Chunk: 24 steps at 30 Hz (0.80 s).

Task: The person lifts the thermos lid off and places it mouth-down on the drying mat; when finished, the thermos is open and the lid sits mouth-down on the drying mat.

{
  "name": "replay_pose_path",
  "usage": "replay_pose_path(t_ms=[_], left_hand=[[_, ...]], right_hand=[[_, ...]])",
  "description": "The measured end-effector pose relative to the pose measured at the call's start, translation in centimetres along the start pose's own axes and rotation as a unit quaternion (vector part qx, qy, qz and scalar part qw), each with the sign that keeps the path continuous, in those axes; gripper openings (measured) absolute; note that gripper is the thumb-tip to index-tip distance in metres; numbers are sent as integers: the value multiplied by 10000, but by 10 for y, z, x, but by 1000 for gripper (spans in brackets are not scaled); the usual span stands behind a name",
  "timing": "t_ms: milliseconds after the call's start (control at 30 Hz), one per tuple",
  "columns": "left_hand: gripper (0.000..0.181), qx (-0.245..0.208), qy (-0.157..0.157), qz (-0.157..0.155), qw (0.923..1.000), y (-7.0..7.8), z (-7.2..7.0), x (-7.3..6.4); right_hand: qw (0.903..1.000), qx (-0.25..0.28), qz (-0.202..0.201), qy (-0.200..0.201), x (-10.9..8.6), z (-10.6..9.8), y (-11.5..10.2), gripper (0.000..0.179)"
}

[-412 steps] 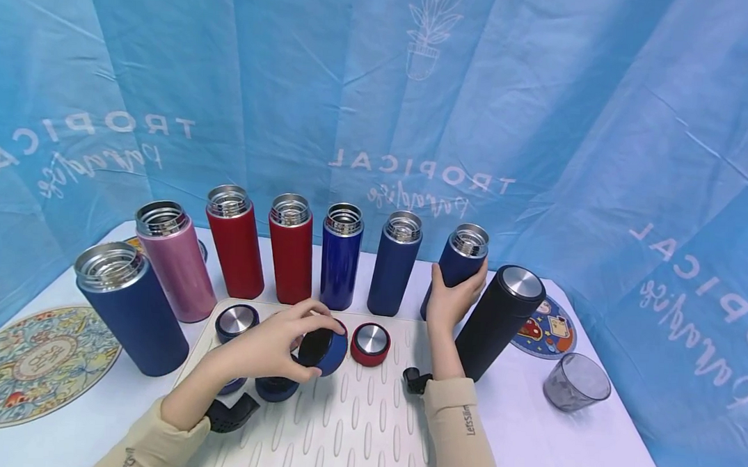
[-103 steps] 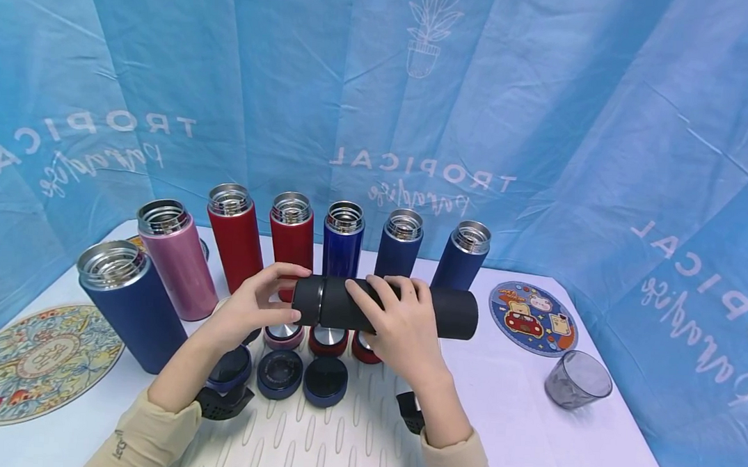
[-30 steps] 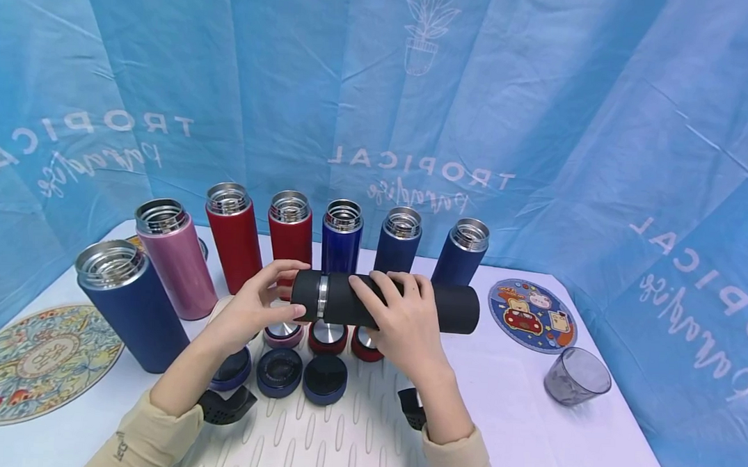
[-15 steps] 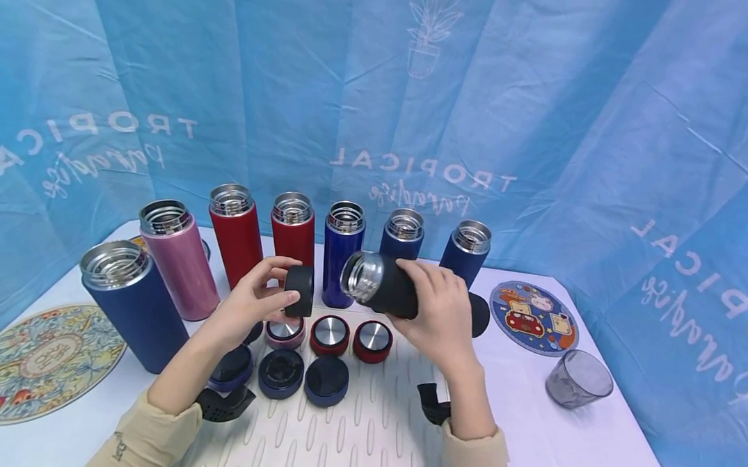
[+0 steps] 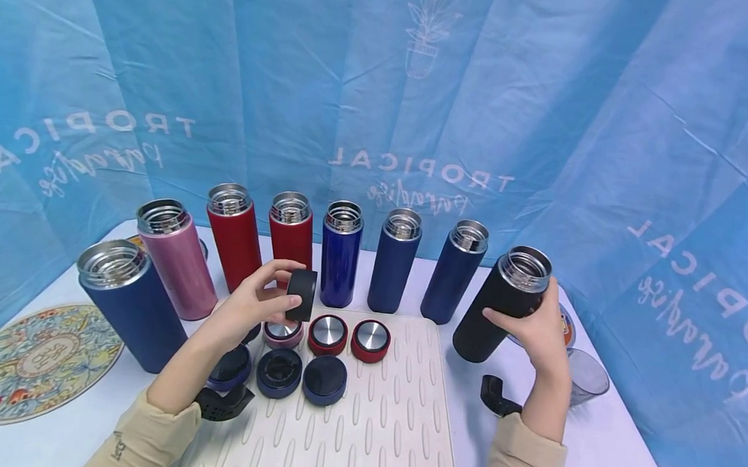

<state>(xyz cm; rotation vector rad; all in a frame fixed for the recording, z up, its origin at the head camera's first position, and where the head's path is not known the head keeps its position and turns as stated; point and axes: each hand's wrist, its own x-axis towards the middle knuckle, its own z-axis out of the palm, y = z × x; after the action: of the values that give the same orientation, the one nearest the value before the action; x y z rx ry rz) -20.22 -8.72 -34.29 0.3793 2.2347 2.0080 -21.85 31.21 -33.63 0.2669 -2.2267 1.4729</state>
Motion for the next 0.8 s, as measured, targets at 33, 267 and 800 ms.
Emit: replay_pose_path(t_ms=[33, 267, 800], left_hand=[[51, 8, -20, 9, 10000, 0, 0, 0], [53, 109, -143, 57, 9998, -2, -1, 0], [55, 263, -361, -193, 9988, 0, 2, -1]], right_hand=[[9999, 100, -80, -47, 1, -3, 4, 99], [9990, -188, 153, -384, 0, -9, 18, 98], [9945, -447, 402, -856, 0, -7, 36, 101]])
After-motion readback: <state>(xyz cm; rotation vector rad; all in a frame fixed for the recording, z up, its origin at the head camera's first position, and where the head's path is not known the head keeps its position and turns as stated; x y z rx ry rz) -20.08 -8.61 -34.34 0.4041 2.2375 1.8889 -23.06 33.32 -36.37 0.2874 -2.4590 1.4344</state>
